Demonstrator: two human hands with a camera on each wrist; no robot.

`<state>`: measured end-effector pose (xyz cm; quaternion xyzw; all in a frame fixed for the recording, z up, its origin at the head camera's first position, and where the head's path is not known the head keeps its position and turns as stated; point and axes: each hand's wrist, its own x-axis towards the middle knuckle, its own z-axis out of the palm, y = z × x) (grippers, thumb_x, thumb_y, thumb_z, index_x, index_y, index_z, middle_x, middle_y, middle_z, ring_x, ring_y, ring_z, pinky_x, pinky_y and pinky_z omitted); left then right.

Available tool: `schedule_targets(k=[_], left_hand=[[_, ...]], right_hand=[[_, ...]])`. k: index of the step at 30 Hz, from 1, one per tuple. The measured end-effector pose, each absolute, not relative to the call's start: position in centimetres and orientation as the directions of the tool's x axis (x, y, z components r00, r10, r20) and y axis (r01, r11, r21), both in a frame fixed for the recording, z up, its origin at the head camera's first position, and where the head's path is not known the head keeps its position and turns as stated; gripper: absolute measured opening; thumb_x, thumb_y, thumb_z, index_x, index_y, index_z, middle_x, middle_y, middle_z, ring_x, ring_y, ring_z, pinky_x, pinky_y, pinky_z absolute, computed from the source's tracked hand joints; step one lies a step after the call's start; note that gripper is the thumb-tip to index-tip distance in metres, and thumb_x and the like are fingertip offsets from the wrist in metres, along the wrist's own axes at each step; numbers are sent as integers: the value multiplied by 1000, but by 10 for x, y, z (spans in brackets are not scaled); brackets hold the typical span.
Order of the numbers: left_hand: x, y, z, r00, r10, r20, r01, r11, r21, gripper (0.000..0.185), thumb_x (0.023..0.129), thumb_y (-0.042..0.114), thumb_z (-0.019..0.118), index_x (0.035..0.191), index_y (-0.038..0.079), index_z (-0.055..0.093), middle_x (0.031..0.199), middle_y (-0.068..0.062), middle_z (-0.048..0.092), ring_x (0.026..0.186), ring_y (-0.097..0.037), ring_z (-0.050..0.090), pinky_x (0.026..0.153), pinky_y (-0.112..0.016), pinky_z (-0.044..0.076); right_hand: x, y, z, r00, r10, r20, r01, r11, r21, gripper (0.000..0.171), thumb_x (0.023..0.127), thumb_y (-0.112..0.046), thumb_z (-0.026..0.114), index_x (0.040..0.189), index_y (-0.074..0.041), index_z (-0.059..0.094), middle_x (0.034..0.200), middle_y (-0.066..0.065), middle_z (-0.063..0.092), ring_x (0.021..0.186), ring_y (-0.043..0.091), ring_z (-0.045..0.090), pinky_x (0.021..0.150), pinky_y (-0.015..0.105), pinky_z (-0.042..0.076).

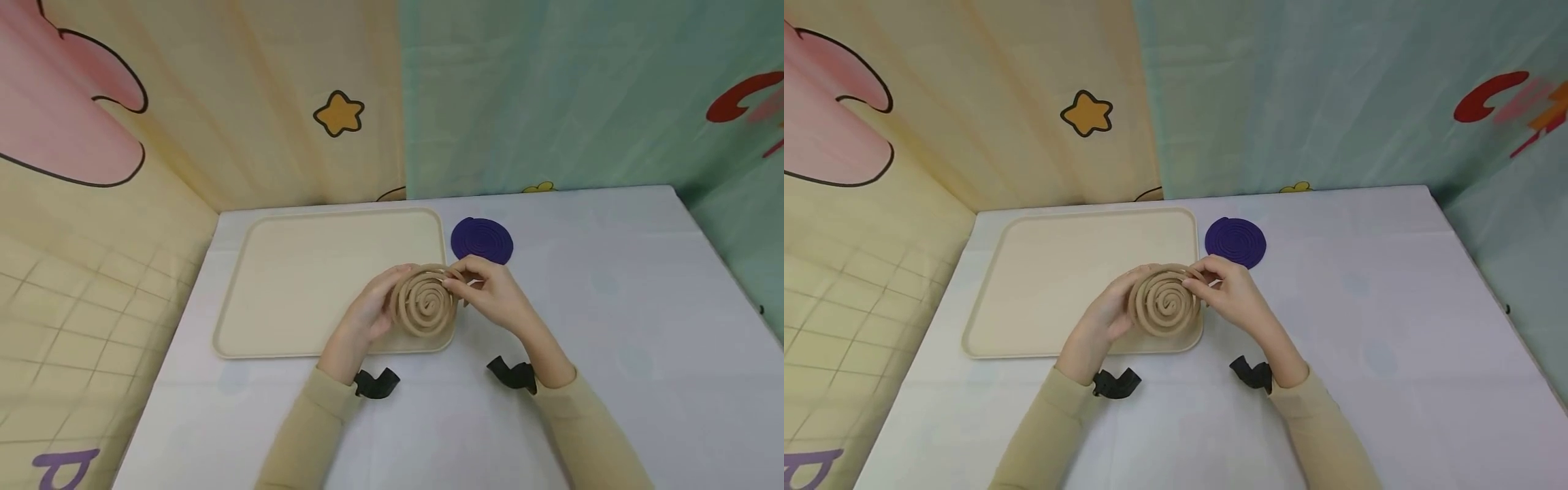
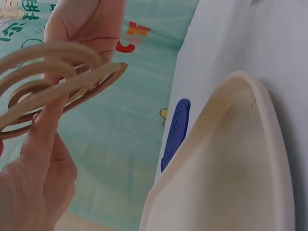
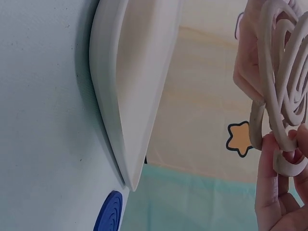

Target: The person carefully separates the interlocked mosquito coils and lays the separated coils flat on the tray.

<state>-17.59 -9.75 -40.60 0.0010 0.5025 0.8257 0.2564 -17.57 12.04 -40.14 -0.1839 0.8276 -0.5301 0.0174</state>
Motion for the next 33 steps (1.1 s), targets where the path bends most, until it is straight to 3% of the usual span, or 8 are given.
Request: schedule_targets(k=[4,13,20,29,33], left_hand=[[-179,-102,-404,-859,450,-245,-405,-302,863,32,102,13,42,129,-5,46,103,2,59,87,-3,62,74,-13,54],[-180,-108,-408,-834,499,-236,-403,-258,878,43,103,11,40,137,-15,40,111,2,59,99,-5,59,84,-14,52],[-184,-109,-410,-841,469,-270,-397,-195,897,41,98,-1,49,135,-16,44,104,3,67,93,-5,65,79,-16,54],[-186,-109,-404,-922,323,-213,-293,-223,930,39,95,-4,55,132,-14,50,93,5,72,84,-5,69,71,-17,56],[-186,-110,-402,-937,294,-191,-268,-247,931,37,96,-4,55,132,-12,50,92,6,72,83,-5,69,69,-17,56]], right_hand=[[-177,120,-398,-930,-318,183,-309,408,-859,9,93,-16,69,96,-8,70,89,6,62,79,12,57,66,23,54],[-174,117,-397,-908,-325,266,-398,464,-792,5,90,-14,72,94,-11,72,85,0,61,80,11,55,69,22,52],[-174,119,-397,-878,-324,352,-469,439,-766,9,85,-9,76,93,-12,76,84,-1,67,74,8,52,64,19,44],[-178,121,-398,-963,-233,133,-223,421,-879,16,90,-17,73,100,-5,73,92,10,73,78,6,63,68,18,53],[-179,123,-399,-967,-223,120,-204,404,-892,16,91,-16,70,101,-3,72,93,13,72,77,6,63,68,20,53]])
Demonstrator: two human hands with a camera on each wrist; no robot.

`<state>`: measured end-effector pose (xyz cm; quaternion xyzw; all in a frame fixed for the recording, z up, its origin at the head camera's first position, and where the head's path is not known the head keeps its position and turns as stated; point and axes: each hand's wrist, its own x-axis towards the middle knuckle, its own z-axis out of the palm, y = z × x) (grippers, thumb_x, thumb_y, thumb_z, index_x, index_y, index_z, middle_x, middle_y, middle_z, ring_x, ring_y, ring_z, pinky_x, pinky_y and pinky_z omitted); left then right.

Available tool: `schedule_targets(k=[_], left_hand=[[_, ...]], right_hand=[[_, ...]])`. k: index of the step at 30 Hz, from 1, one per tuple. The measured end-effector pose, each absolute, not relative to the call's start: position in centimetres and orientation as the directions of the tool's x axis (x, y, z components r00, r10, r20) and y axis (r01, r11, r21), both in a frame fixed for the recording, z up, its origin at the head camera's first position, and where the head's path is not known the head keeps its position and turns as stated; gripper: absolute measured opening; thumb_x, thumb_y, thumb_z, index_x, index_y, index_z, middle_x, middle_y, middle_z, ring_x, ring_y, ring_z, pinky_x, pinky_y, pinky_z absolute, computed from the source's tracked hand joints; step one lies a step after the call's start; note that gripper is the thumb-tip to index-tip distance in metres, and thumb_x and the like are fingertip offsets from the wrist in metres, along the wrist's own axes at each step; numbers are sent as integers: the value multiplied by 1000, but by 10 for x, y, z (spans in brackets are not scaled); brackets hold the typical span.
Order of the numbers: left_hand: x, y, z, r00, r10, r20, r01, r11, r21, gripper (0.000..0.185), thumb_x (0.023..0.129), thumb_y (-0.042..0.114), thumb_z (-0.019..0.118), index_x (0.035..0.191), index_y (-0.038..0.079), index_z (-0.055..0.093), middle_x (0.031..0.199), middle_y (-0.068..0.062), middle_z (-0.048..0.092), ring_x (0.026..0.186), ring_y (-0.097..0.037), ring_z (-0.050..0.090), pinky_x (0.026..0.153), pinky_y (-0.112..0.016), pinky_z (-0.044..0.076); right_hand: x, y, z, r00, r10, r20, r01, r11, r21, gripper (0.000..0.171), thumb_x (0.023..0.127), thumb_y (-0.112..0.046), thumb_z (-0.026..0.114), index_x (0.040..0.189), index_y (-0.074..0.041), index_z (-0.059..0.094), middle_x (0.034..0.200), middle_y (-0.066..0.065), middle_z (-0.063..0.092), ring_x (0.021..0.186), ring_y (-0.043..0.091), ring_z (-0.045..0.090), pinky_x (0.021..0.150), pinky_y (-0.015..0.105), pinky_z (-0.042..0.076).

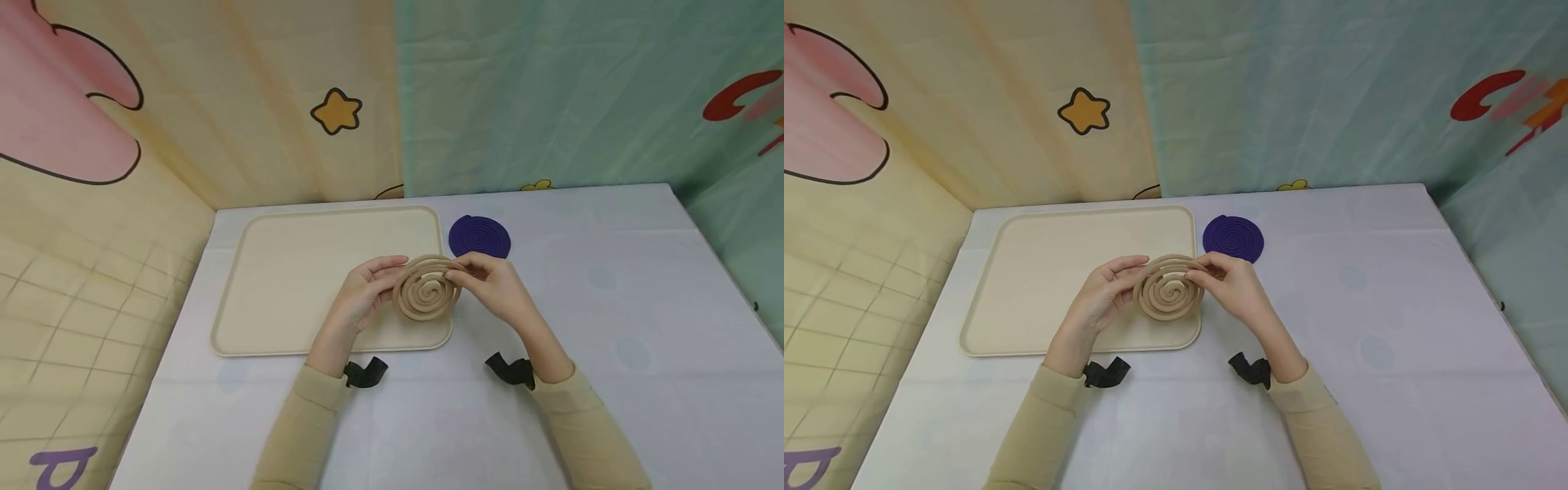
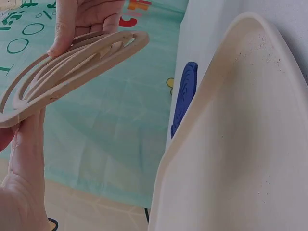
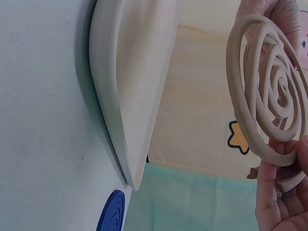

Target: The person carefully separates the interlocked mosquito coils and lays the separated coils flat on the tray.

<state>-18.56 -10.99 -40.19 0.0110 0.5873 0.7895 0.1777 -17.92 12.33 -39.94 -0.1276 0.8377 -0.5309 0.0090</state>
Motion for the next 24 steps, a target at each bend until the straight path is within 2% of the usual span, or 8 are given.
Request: schedule_targets(k=[10,16,24], left_hand=[[-186,-110,-403,-913,332,-237,-314,-203,927,40,96,-1,55,135,-11,50,96,6,70,85,-4,67,70,-17,55],[-185,-109,-403,-929,308,-204,-276,-212,938,39,97,0,55,135,-10,51,96,7,71,86,-3,68,70,-17,56],[-183,-109,-402,-913,336,-232,-288,-127,949,37,98,5,56,133,-6,55,104,2,70,89,-6,68,72,-20,56]], right_hand=[[-178,124,-401,-953,-215,214,-277,333,-901,16,91,-13,69,101,-2,74,93,15,75,81,-2,67,71,15,54],[-177,123,-402,-947,-180,266,-312,316,-896,15,91,-10,69,101,0,74,91,18,74,77,-2,66,68,15,54],[-177,122,-401,-936,-208,284,-335,278,-900,16,90,-6,69,103,3,74,93,21,74,79,-3,66,69,14,55]])
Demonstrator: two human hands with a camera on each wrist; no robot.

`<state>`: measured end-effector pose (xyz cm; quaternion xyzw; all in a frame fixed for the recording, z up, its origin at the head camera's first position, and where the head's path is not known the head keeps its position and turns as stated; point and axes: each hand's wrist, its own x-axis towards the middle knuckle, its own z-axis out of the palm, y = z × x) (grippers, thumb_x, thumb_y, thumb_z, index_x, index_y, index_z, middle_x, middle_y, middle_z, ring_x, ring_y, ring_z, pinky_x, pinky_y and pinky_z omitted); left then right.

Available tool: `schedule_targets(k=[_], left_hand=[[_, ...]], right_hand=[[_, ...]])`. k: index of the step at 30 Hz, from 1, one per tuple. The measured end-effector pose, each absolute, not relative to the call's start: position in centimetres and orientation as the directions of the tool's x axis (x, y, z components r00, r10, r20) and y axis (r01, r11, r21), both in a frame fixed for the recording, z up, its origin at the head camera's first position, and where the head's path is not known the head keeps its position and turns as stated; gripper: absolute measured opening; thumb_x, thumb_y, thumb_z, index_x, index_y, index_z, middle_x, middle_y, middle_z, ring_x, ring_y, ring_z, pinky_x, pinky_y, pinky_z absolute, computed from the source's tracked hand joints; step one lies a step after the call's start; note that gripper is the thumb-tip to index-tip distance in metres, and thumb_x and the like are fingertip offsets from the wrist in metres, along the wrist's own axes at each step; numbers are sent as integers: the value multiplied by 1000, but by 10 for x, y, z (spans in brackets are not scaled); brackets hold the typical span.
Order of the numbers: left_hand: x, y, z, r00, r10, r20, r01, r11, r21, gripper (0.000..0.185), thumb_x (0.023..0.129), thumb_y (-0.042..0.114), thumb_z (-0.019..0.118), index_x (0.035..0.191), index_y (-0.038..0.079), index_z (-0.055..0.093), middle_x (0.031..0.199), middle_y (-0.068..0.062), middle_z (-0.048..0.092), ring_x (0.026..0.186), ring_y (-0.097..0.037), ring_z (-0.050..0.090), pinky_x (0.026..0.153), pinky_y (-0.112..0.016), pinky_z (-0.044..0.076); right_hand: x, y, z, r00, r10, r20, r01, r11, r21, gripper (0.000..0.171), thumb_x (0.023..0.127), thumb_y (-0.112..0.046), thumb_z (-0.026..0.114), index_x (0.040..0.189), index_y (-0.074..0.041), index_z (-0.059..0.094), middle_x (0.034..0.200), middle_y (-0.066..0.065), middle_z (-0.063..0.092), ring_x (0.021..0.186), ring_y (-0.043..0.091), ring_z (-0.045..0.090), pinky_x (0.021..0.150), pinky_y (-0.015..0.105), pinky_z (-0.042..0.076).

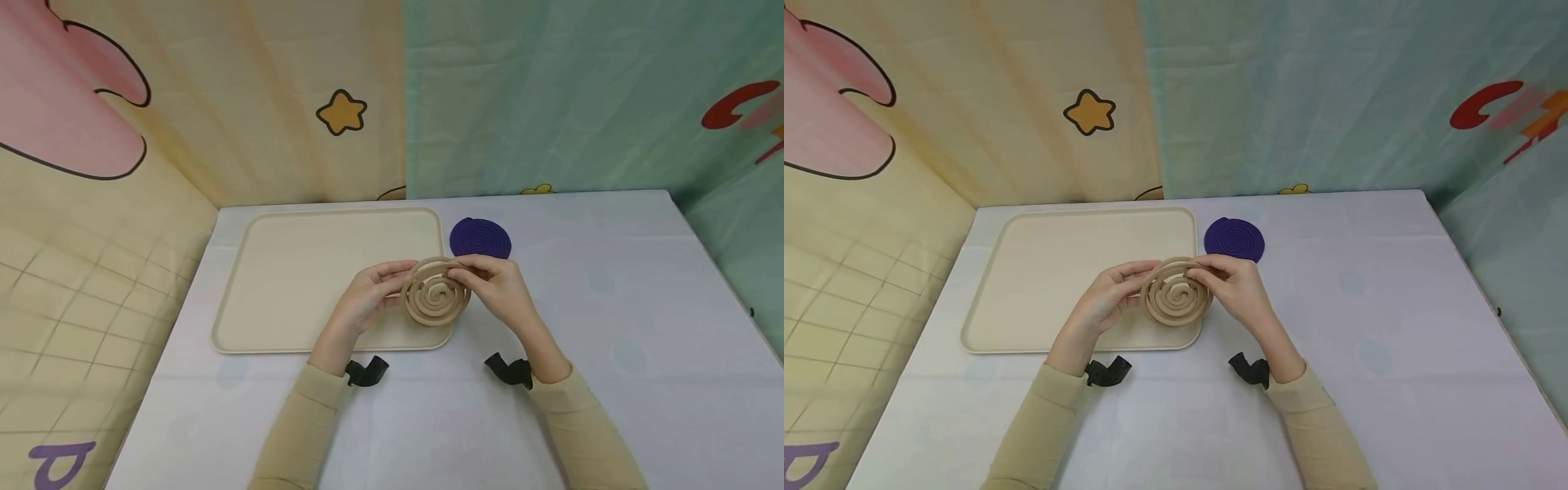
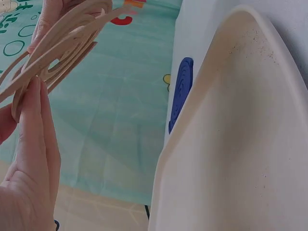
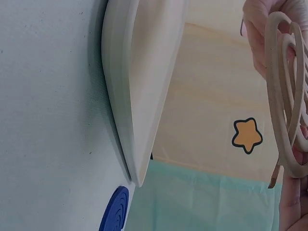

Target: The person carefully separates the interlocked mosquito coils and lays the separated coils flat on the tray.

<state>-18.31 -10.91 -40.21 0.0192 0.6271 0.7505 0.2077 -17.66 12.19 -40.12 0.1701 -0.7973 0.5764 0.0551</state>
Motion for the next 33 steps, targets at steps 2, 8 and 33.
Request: schedule_targets(k=[2,8,33], left_hand=[[-184,-108,-404,-904,346,-253,-302,-96,948,37,98,7,57,133,-5,56,113,-4,69,92,-6,67,75,-20,56],[-185,-107,-407,-887,372,-272,-281,31,959,36,102,12,52,133,-6,56,129,-19,62,89,-3,64,76,-19,54],[-182,-110,-406,-915,352,-197,-180,81,980,34,102,10,50,132,-4,58,123,-23,66,86,-4,67,73,-21,57]], right_hand=[[-176,122,-400,-929,-223,297,-353,282,-892,17,90,-5,69,104,3,74,94,20,74,81,-3,66,70,14,55],[-176,120,-399,-890,-238,388,-447,292,-845,14,87,1,71,100,2,75,89,16,73,76,-1,64,66,14,53],[-177,127,-400,-939,-290,186,-277,318,-907,16,89,-11,72,101,-1,74,90,15,75,78,2,68,71,19,56]])
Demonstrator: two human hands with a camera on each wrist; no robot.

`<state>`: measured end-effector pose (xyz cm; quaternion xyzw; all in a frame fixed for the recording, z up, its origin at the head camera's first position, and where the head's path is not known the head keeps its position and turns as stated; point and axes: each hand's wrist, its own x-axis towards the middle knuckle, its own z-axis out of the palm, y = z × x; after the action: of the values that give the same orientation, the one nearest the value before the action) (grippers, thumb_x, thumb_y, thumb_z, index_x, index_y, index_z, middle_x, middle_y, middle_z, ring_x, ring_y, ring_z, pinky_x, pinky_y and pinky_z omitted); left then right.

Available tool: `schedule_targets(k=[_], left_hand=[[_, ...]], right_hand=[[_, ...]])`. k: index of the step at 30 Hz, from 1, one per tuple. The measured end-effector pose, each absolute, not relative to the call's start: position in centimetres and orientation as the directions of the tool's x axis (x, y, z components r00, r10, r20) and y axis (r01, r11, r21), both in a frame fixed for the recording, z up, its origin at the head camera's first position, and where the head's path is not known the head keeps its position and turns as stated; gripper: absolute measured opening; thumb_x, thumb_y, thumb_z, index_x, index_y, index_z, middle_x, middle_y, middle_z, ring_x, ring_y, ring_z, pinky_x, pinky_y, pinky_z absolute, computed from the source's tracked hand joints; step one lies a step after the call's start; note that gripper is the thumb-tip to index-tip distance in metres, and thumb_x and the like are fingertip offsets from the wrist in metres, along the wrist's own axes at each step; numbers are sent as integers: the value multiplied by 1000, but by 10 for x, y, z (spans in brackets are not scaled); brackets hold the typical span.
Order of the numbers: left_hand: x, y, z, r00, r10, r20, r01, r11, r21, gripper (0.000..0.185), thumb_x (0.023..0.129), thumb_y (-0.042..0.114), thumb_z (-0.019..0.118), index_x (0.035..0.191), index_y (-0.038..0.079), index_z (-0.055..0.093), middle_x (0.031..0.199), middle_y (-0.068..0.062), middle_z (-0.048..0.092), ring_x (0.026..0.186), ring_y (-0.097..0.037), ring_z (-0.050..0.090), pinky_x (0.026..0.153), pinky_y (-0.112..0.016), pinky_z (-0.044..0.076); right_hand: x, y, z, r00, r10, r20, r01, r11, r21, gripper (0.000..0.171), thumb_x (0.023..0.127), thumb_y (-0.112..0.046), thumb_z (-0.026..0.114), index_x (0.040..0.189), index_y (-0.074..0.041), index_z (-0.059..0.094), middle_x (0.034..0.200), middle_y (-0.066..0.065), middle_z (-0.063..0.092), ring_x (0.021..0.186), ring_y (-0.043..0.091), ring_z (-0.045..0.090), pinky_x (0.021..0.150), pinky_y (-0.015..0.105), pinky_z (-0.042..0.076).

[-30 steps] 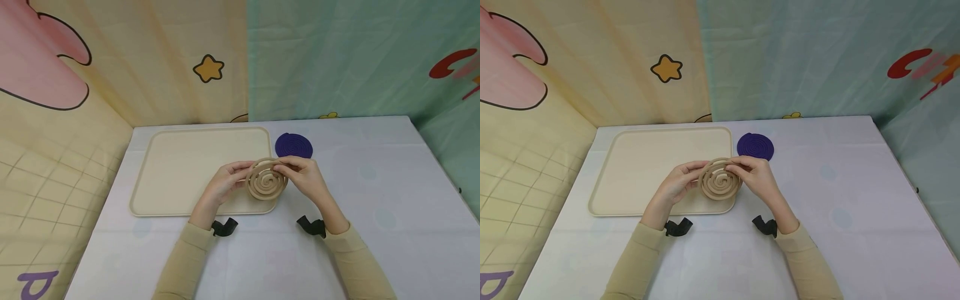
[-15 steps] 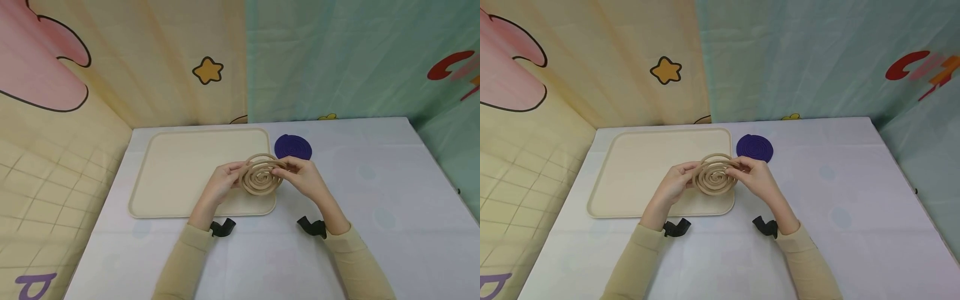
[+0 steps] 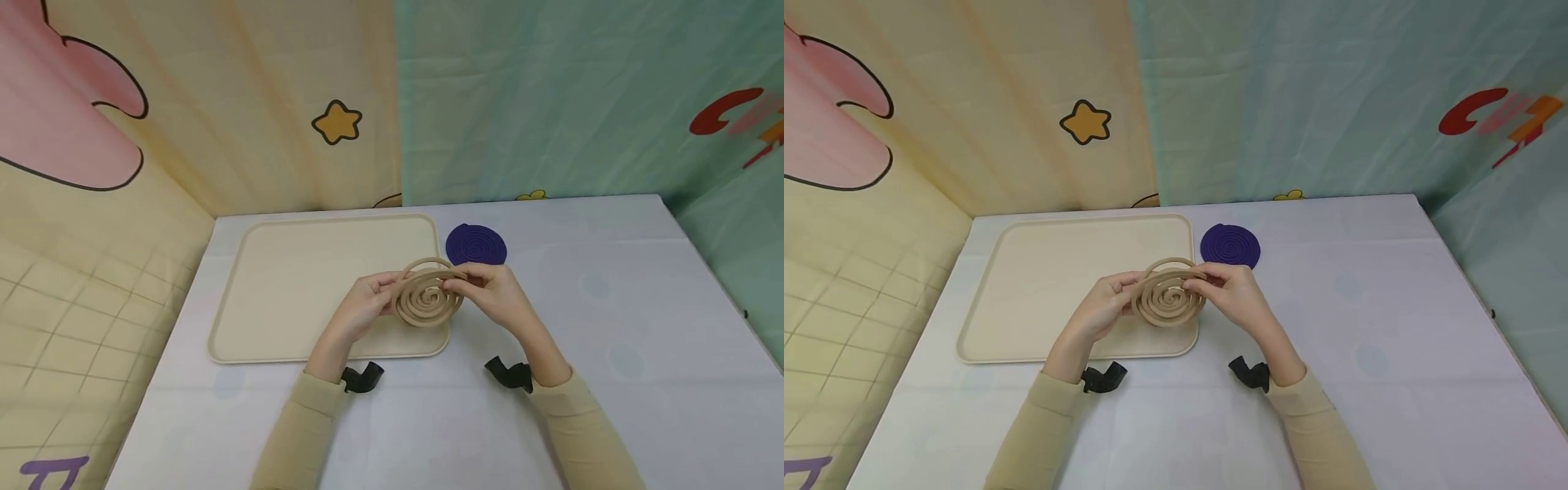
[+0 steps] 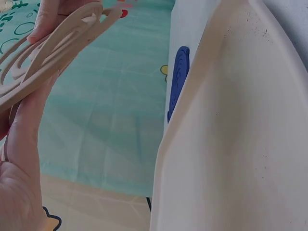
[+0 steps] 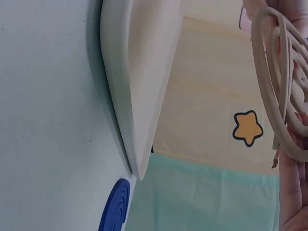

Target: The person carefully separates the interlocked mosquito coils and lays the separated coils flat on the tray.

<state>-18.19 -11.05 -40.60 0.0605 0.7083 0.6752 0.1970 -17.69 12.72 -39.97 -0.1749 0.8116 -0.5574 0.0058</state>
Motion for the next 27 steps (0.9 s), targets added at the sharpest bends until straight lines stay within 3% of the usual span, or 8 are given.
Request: schedule_targets(k=[4,9,14,21,27], left_hand=[[-182,-108,-406,-930,318,-182,-171,62,983,32,102,9,50,131,-3,59,126,-23,65,92,-7,67,76,-22,58],[-182,-105,-408,-944,274,-183,-178,42,983,31,102,12,53,129,0,62,126,-19,66,94,-8,68,75,-22,58],[-180,-105,-409,-932,301,-201,-194,54,979,32,103,11,50,131,-1,60,126,-20,65,92,-6,66,75,-21,57],[-178,-110,-408,-891,417,-181,-166,72,983,34,104,6,43,131,-9,56,100,-15,71,74,-6,60,69,-20,52],[-180,-109,-408,-911,389,-135,-122,57,991,34,104,5,41,131,-9,55,123,-28,64,88,-6,66,76,-22,57]], right_hand=[[-178,125,-402,-956,-237,175,-241,291,-926,21,89,-11,72,106,1,73,97,18,74,81,0,69,74,20,57],[-179,124,-404,-972,-227,56,-121,282,-952,26,89,-15,72,110,1,70,105,18,73,86,1,69,80,29,59],[-178,125,-403,-972,-230,52,-130,338,-932,26,90,-19,72,108,-1,72,99,14,74,84,1,68,77,23,57],[-177,125,-401,-958,-260,118,-195,296,-935,22,90,-14,72,105,2,72,94,17,74,79,2,70,73,20,57],[-179,124,-402,-967,-246,68,-128,238,-963,22,91,-11,70,105,6,68,101,20,73,83,1,70,76,22,58]])
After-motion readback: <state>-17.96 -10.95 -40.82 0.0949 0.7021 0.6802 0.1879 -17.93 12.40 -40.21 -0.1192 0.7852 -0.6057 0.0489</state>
